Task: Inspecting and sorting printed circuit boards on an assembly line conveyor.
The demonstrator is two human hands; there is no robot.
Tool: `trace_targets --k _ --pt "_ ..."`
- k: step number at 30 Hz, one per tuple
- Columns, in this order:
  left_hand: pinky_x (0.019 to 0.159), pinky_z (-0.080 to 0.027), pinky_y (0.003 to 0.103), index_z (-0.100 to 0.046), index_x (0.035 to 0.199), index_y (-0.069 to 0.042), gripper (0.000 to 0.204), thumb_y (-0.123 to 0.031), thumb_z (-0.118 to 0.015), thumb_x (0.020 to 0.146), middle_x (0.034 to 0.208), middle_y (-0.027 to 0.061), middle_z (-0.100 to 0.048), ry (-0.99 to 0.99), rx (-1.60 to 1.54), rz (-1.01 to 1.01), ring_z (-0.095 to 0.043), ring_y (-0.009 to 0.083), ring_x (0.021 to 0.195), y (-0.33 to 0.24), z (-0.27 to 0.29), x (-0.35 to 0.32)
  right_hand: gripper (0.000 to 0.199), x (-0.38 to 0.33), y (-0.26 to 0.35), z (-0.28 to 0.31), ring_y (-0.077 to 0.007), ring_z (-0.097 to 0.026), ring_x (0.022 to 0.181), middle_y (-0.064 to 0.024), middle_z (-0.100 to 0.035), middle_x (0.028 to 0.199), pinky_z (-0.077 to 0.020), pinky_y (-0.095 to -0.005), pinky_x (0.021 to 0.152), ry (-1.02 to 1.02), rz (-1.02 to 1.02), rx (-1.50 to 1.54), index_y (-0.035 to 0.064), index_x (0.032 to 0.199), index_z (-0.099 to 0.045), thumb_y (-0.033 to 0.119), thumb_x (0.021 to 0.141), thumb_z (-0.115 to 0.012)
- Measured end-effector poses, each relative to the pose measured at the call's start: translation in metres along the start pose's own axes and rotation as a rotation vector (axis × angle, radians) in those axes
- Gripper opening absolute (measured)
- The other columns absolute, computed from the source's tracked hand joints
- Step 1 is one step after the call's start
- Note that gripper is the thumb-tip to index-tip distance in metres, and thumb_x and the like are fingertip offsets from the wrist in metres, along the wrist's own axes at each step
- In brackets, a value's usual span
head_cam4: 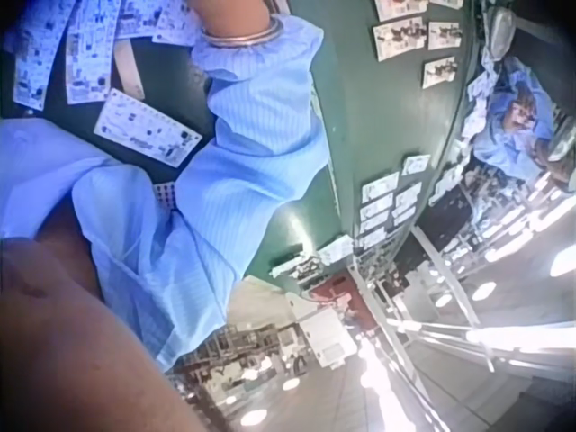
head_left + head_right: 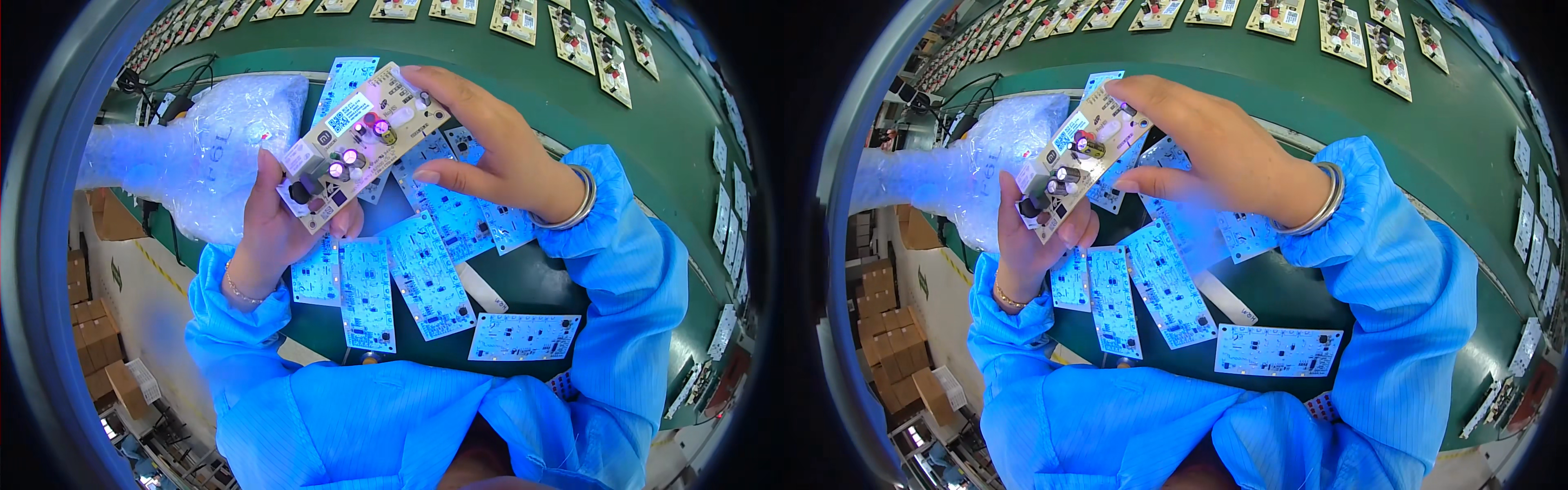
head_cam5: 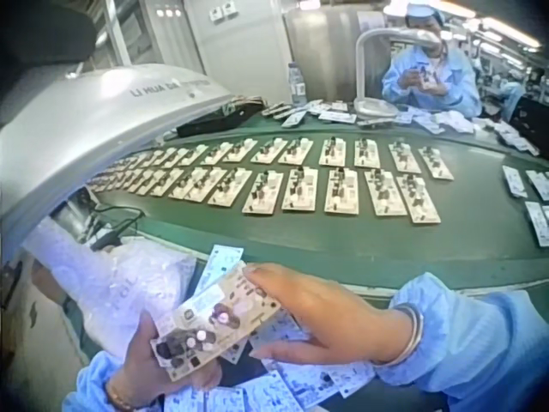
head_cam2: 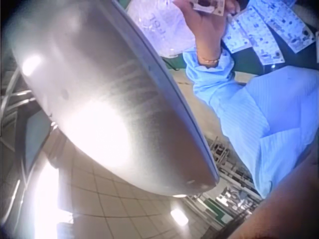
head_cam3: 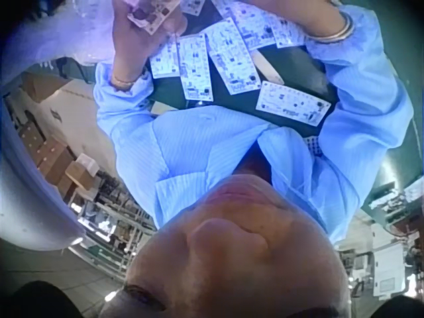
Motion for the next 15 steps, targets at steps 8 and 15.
trace_targets --k 8,15 --pt "0.051 -0.035 0.029 -0.04 0.115 -0.001 0.072 -0.06 -0.017 0.082 0.055 0.0058 -0.051 0.104 -0.248 0.115 -0.045 0.0124 0.049 -0.001 -0.001 0.004 0.053 -0.002 0.002 0.001 -0.0337 -0.05 0.098 -0.0157 -0.045 0.116 -0.044 -0.0374 0.078 -0.015 -0.003 -0.027 0.0073 0.117 -0.041 0.022 0.071 -0.064" --pt "0.048 -0.034 0.028 -0.045 0.107 0.004 0.071 -0.058 -0.019 0.083 0.045 0.0028 -0.044 0.18 -0.468 0.081 -0.036 0.0112 0.04 -0.003 0.005 0.002 0.054 0.004 0.032 0.003 -0.0341 -0.042 0.11 -0.0204 -0.037 0.124 -0.0353 -0.0354 0.089 0.168 0.023 0.054 -0.0011 0.123 -0.033 0.021 0.078 -0.056"
Point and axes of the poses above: each hand's wrist, its own x-axis towards the middle knuckle, its own z-axis out of the back of the hand, y = z × x, the point moved 3 cm from there along x, towards the middle knuckle
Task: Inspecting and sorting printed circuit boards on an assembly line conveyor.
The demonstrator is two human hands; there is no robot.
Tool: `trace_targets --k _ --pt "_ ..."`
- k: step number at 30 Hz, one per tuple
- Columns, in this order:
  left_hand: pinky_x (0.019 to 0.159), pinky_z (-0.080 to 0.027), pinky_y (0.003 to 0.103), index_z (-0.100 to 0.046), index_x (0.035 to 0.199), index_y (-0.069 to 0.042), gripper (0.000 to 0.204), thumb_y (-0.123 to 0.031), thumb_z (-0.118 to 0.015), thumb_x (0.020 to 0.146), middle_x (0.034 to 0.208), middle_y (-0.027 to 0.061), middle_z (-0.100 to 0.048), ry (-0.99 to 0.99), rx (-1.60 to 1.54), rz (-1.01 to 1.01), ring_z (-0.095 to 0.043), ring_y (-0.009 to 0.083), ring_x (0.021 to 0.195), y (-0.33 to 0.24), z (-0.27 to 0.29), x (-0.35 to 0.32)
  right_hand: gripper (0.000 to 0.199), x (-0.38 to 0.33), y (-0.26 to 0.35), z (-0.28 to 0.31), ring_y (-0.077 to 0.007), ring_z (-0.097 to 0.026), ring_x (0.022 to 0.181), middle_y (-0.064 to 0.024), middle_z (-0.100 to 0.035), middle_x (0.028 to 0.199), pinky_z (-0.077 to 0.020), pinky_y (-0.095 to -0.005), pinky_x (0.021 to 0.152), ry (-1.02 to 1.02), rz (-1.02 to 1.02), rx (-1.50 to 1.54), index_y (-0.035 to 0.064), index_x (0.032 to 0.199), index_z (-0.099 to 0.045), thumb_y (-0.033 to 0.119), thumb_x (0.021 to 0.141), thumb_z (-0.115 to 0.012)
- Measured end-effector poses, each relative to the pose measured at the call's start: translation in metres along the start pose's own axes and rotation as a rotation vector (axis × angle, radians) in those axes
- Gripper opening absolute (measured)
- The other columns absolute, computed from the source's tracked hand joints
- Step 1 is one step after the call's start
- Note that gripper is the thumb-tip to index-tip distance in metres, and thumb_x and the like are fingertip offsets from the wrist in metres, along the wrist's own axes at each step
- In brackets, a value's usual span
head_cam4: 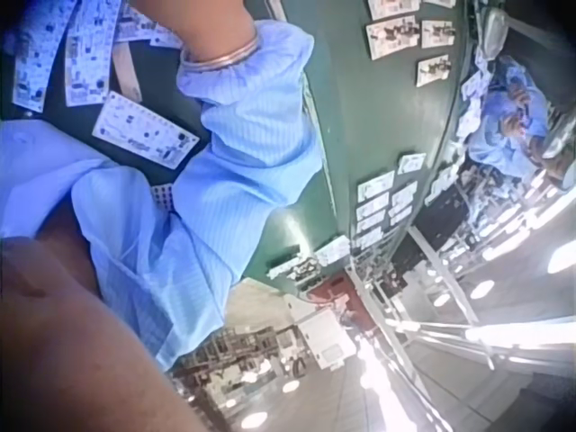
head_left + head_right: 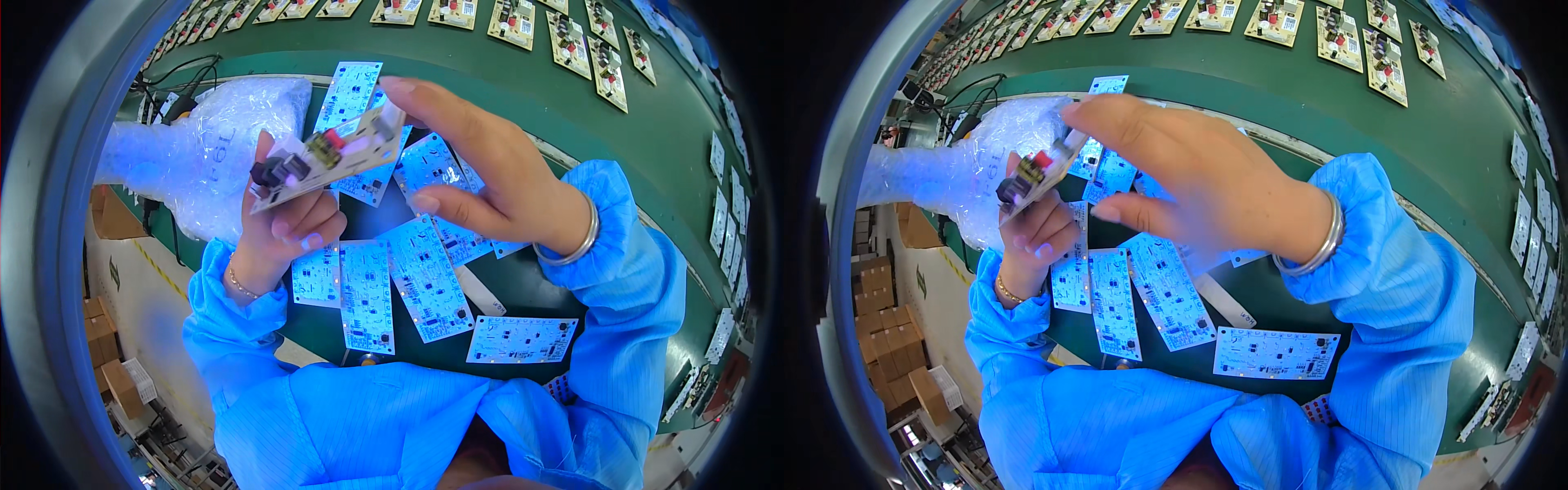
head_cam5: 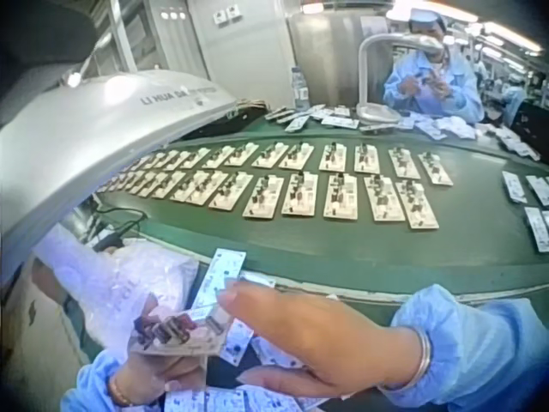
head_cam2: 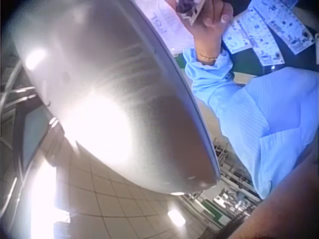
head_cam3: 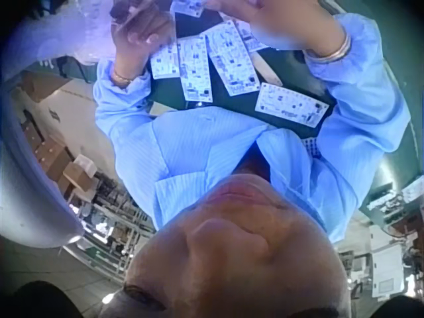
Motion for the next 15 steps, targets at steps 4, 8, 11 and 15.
trace_targets --k 4,8,11,15 --pt "0.044 -0.036 0.028 -0.046 0.105 0.006 0.074 -0.06 -0.024 0.081 0.041 0.0034 -0.043 -0.034 0.062 -0.019 -0.039 0.0113 0.035 -0.006 0.008 -0.002 0.057 -0.001 0.012 -0.008 -0.0353 -0.044 0.106 -0.021 -0.039 0.123 -0.0372 -0.0361 0.087 0.019 0.088 -0.007 -0.0022 0.123 -0.033 0.022 0.077 -0.058" --pt "0.042 -0.036 0.028 -0.046 0.107 0.005 0.076 -0.062 -0.024 0.08 0.041 0.0038 -0.043 -0.14 0.1 0.011 -0.04 0.0112 0.034 -0.006 0.009 -0.005 0.059 -0.002 0.016 -0.009 -0.0368 -0.044 0.106 -0.0218 -0.039 0.122 -0.0366 -0.0369 0.087 0.057 0.089 -0.037 -0.0015 0.123 -0.034 0.022 0.075 -0.059" --pt "0.045 -0.035 0.03 -0.047 0.109 0.003 0.075 -0.062 -0.023 0.08 0.044 0.0043 -0.044 -0.111 0.102 -0.022 -0.04 0.0122 0.037 -0.005 0.008 -0.003 0.06 -0.002 0.012 -0.009 -0.038 -0.042 0.107 -0.0225 -0.037 0.123 -0.0356 -0.0372 0.089 0.066 0.134 -0.134 -0.001 0.123 -0.034 0.021 0.074 -0.061" --pt "0.053 -0.034 0.033 -0.048 0.107 0.0 0.073 -0.063 -0.021 0.08 0.055 0.0084 -0.048 -0.016 0.13 -0.04 -0.043 0.0174 0.049 -0.002 -0.001 0.003 0.063 0.0 0.004 -0.004 -0.0332 -0.039 0.113 -0.0198 -0.036 0.125 -0.0327 -0.0364 0.092 0.002 -0.019 -0.122 -0.0003 0.124 -0.033 0.02 0.072 -0.063"
Point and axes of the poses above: each hand's wrist, its own x-axis towards the middle knuckle, its own z-axis out of the back of the hand, y = z × x, the point moved 3 cm from there along x, towards the middle knuckle
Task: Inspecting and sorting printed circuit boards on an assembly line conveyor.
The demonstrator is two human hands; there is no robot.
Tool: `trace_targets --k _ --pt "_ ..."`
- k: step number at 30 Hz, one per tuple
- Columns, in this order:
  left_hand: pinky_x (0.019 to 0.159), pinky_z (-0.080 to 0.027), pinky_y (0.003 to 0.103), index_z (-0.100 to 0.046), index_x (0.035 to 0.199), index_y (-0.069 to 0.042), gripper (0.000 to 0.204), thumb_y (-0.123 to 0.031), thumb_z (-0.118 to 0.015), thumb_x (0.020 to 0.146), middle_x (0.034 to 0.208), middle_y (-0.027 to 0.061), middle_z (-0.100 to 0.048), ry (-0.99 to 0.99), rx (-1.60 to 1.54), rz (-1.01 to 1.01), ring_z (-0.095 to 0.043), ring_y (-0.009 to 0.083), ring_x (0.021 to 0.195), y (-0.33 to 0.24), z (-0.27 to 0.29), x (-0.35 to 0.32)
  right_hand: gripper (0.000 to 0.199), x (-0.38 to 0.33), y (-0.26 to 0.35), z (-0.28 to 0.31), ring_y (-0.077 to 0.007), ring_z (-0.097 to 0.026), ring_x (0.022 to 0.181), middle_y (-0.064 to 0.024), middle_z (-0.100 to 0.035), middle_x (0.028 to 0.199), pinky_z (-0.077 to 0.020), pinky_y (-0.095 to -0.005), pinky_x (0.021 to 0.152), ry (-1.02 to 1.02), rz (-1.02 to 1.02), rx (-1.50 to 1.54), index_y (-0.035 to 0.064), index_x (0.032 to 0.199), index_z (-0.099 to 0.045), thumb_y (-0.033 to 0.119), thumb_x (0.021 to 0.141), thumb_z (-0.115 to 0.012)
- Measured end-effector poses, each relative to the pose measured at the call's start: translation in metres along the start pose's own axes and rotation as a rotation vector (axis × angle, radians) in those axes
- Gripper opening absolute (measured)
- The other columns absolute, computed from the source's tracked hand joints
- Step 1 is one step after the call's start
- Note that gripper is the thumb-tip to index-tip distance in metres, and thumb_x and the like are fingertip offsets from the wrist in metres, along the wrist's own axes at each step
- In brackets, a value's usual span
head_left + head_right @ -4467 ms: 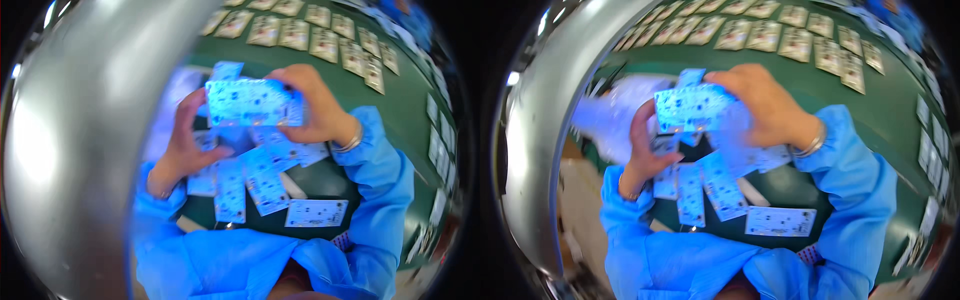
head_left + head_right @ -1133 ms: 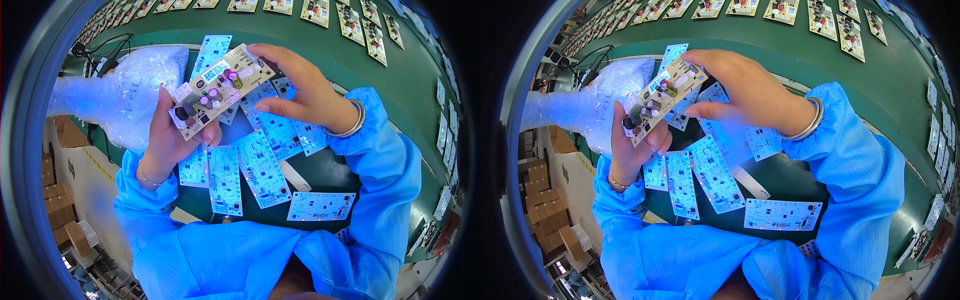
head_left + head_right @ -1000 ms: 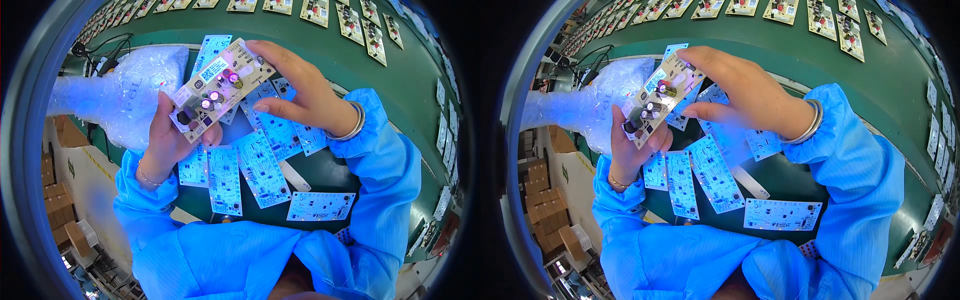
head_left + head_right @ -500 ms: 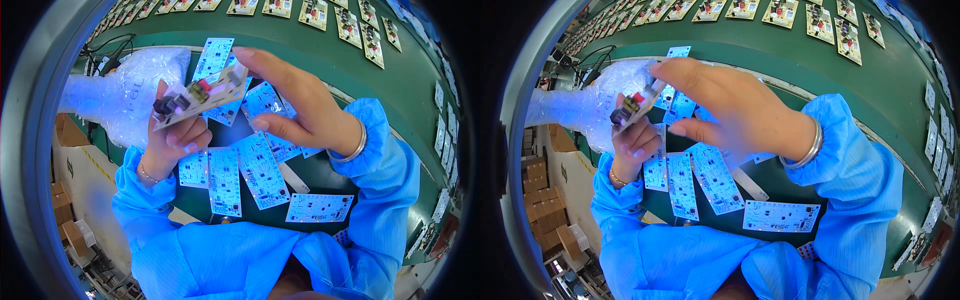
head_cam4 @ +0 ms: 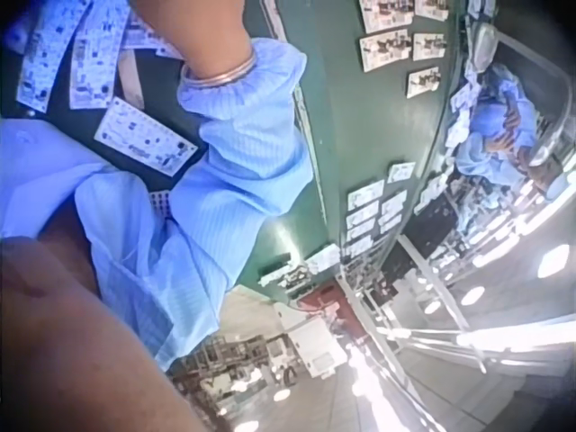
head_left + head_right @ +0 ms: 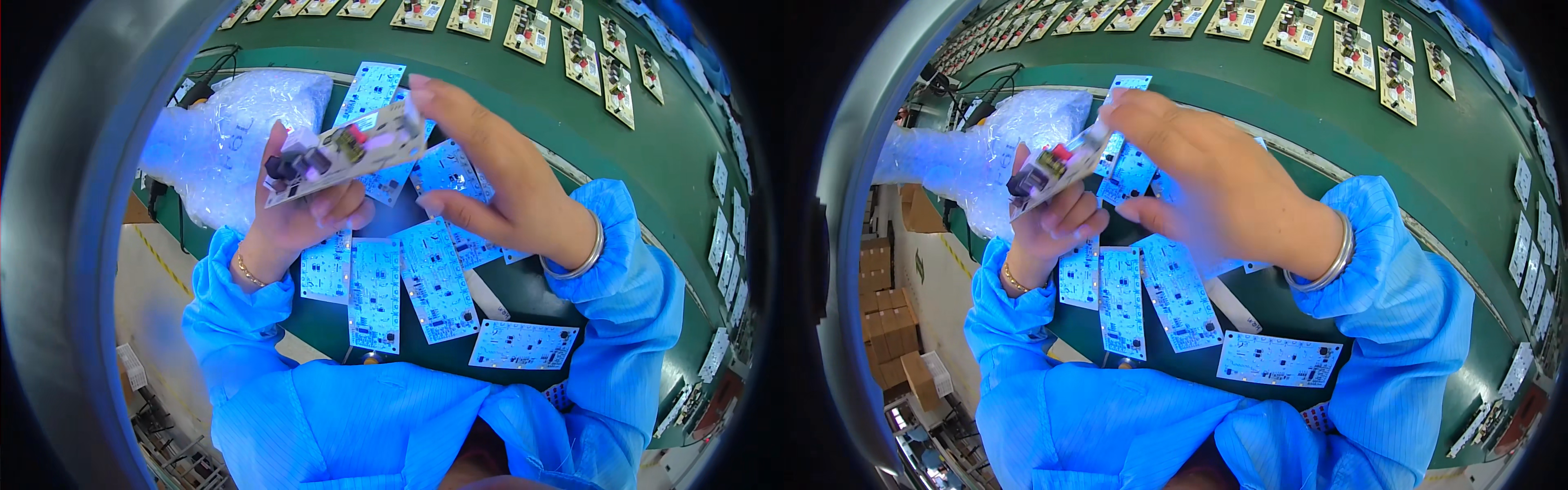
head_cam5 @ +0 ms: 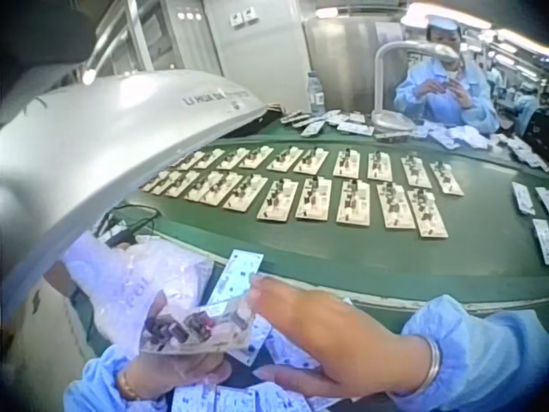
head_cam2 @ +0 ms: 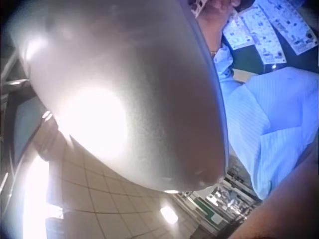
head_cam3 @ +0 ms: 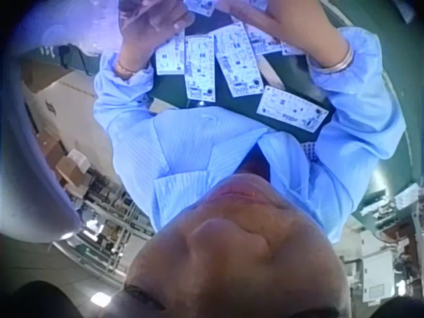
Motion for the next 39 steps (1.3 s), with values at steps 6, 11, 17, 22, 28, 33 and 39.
trace_targets --k 6,11,17,22,28,33,39 --pt "0.057 -0.034 0.033 -0.048 0.107 -0.003 0.077 -0.066 -0.014 0.078 0.067 0.0158 -0.051 0.145 0.116 -0.013 -0.044 0.023 0.055 0.005 0.002 -0.004 0.073 0.003 -0.008 0.001 -0.0368 -0.045 0.103 -0.0188 -0.044 0.117 -0.0376 -0.0373 0.086 -0.095 -0.14 0.046 0.0033 0.122 -0.034 0.02 0.061 -0.071" --pt "0.065 -0.041 0.032 -0.036 0.121 -0.002 0.085 -0.071 -0.025 0.072 0.091 0.0172 -0.054 -0.004 0.219 -0.069 -0.053 0.0228 0.077 0.009 0.013 -0.012 0.077 0.001 -0.015 0.001 -0.0289 -0.033 0.118 -0.0163 -0.035 0.126 -0.027 -0.0334 0.096 0.043 -0.244 0.089 0.0036 0.128 -0.025 0.025 0.068 -0.067" --pt "0.069 -0.04 0.032 -0.035 0.12 0.001 0.087 -0.071 -0.021 0.073 0.086 0.013 -0.05 0.025 0.375 0.032 -0.048 0.0195 0.071 0.014 -0.005 -0.002 0.072 -0.002 -0.021 0.004 -0.0292 -0.031 0.12 -0.0164 -0.032 0.129 -0.0231 -0.0339 0.098 0.01 -0.159 0.123 0.0022 0.128 -0.026 0.03 0.072 -0.063" --pt "0.063 -0.038 0.033 -0.039 0.116 0.004 0.088 -0.07 -0.013 0.075 0.06 0.0124 -0.052 -0.22 0.508 0.012 -0.048 0.0187 0.053 0.015 -0.01 -0.005 0.066 -0.002 -0.023 0.006 -0.0288 -0.03 0.12 -0.0169 -0.03 0.13 -0.0225 -0.0344 0.099 0.01 -0.155 0.145 0.0024 0.127 -0.03 0.03 0.075 -0.059" --pt "0.065 -0.04 0.033 -0.038 0.117 0.005 0.091 -0.072 -0.016 0.073 0.067 0.0153 -0.056 -0.205 0.568 0.049 -0.052 0.02 0.059 0.014 0.006 -0.012 0.054 -0.001 -0.017 0.007 -0.0302 -0.039 0.113 -0.0153 -0.038 0.124 -0.0326 -0.0345 0.093 -0.001 -0.144 0.086 0.0024 0.118 -0.039 0.012 0.07 -0.062" --pt "0.064 -0.041 0.033 -0.04 0.115 0.005 0.092 -0.073 -0.019 0.072 0.071 0.0163 -0.058 -0.017 0.623 0.08 -0.054 0.0214 0.063 0.009 -0.005 -0.016 0.058 0.001 -0.025 -0.002 -0.0235 -0.037 0.115 -0.0134 -0.035 0.126 -0.0292 -0.0339 0.095 0.027 -0.369 0.602 0.0024 0.116 -0.042 0.032 0.071 -0.063" --pt "0.063 -0.042 0.033 -0.042 0.11 0.007 0.09 -0.071 -0.018 0.074 0.075 0.018 -0.058 0.011 0.721 0.127 -0.054 0.0233 0.064 0.008 -0.002 -0.007 0.06 -0.003 -0.031 0.004 -0.0186 -0.044 0.105 -0.0102 -0.043 0.117 -0.0338 -0.0293 0.091 0.021 -0.553 1.004 0.0015 0.113 -0.041 0.025 0.065 -0.069"
Point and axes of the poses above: each hand's wrist, its own x-axis towards the middle knuckle, its own z-axis out of the back of the hand, y = z × x, the point moved 3 cm from there along x, towards the middle knuckle
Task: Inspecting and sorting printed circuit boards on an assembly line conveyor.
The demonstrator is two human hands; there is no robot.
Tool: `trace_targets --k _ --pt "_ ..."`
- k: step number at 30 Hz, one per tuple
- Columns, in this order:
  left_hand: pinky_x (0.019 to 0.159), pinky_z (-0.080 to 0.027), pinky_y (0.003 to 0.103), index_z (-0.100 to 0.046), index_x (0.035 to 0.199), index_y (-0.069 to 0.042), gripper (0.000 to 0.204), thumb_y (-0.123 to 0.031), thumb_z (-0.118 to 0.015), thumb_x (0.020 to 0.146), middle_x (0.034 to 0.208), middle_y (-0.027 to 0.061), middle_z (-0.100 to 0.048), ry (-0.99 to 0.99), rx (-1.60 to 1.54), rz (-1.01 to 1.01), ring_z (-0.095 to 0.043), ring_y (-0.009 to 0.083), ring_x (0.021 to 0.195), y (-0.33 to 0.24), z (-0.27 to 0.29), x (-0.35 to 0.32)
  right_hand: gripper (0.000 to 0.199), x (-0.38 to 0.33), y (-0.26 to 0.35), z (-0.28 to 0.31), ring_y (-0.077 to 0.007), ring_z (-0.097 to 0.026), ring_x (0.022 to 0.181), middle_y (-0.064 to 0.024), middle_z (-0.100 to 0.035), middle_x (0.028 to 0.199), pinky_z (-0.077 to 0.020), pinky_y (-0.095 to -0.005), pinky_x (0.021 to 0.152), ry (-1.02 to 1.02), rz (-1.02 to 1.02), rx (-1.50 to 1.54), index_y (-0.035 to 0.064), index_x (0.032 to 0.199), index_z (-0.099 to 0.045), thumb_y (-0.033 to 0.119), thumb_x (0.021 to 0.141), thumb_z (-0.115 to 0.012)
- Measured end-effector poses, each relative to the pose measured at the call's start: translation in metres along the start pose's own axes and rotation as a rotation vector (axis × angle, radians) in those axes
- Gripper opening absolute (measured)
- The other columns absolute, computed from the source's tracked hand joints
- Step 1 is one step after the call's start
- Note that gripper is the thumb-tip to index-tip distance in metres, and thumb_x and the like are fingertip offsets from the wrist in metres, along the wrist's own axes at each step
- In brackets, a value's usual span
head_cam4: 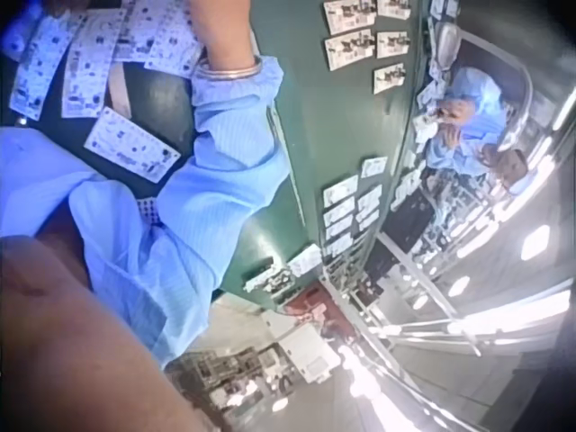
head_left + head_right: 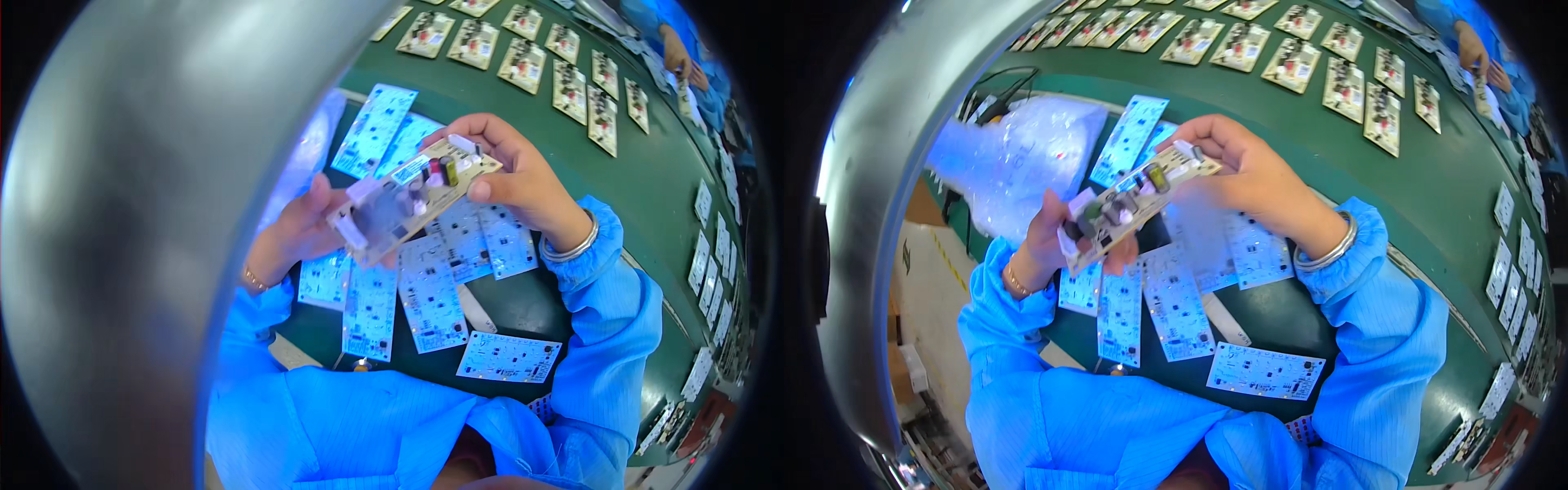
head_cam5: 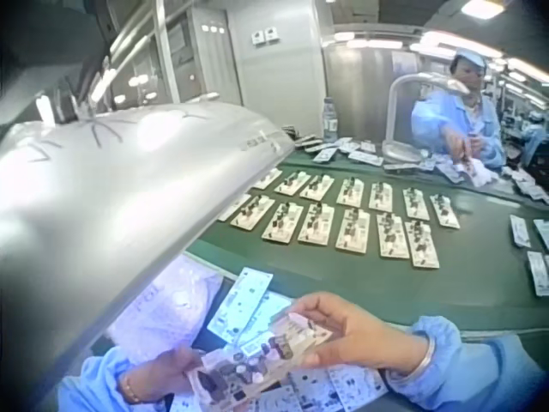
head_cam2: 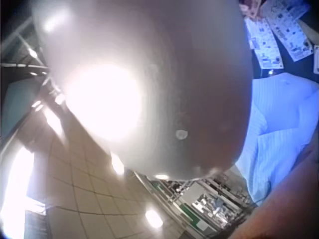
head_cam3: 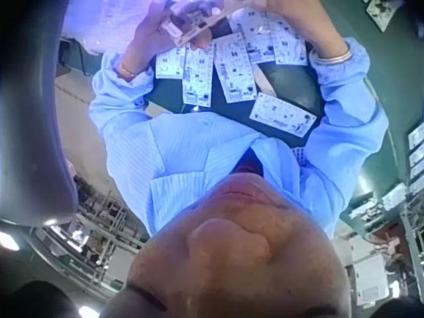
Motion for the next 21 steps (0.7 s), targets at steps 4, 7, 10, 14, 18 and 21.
trace_targets --k 4,7,10,14,18,21 --pt "0.066 -0.04 0.035 -0.045 0.105 0.009 0.083 -0.064 -0.017 0.079 0.079 0.0193 -0.057 0.133 0.023 -0.013 -0.053 0.0246 0.067 0.0 0.009 0.006 0.064 -0.023 0.032 0.026 -0.0162 -0.046 0.102 -0.0083 -0.046 0.112 -0.035 -0.0272 0.089 -0.135 0.026 -0.044 0.0021 0.114 -0.038 0.021 0.062 -0.071" --pt "0.071 -0.038 0.037 -0.048 0.103 0.005 0.069 -0.056 -0.023 0.084 0.076 0.0172 -0.057 0.103 -0.05 -0.082 -0.053 0.0239 0.068 0.002 0.012 -0.001 0.056 -0.068 0.058 0.073 -0.0152 -0.049 0.097 -0.0076 -0.05 0.104 -0.0362 -0.0265 0.087 -0.473 0.141 -0.178 0.0027 0.111 -0.042 0.022 0.065 -0.069" --pt "0.071 -0.038 0.038 -0.05 0.103 0.002 0.054 -0.047 -0.031 0.086 0.072 0.0156 -0.057 0.11 0.009 -0.065 -0.053 0.0229 0.066 -0.005 0.0 0.001 0.05 -0.131 0.063 0.139 -0.0137 -0.05 0.093 -0.0067 -0.051 0.101 -0.038 -0.0249 0.083 -0.821 0.168 -0.342 0.0026 0.109 -0.043 0.02 0.069 -0.067" --pt "0.069 -0.039 0.038 -0.05 0.102 0.001 0.04 -0.035 -0.041 0.086 0.07 0.0154 -0.057 0.065 0.046 -0.073 -0.054 0.0226 0.064 -0.004 0.003 0.005 0.039 -0.195 0.043 0.194 -0.0114 -0.051 0.083 -0.005 -0.051 0.094 -0.0409 -0.0222 0.075 -1.328 0.198 -0.499 0.002 0.101 -0.044 0.018 0.072 -0.066" --pt "0.07 -0.039 0.039 -0.047 0.104 0.0 0.037 -0.031 -0.042 0.086 0.071 0.0154 -0.056 0.102 0.039 -0.133 -0.052 0.0214 0.062 -0.009 -0.001 0.009 0.042 -0.207 0.034 0.209 -0.0119 -0.051 0.081 -0.0051 -0.051 0.09 -0.0418 -0.0223 0.071 -1.471 0.103 -0.815 0.0013 0.097 -0.043 0.023 0.071 -0.068" --pt "0.07 -0.038 0.039 -0.045 0.106 0.0 0.035 -0.028 -0.042 0.086 0.072 0.0153 -0.055 0.093 0.05 -0.148 -0.051 0.0206 0.062 -0.008 0.0 0.01 0.052 -0.189 0.037 0.193 -0.0214 -0.053 0.082 -0.0138 -0.053 0.09 -0.0427 -0.0294 0.072 -1.451 -0.023 -1.236 -0.001 0.101 -0.042 0.03 0.068 -0.068"
Point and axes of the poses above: each hand's wrist, its own x-axis towards the middle knuckle, its own z-axis out of the back of the hand, y = z × x, the point moved 3 cm from there along x, towards the middle knuckle
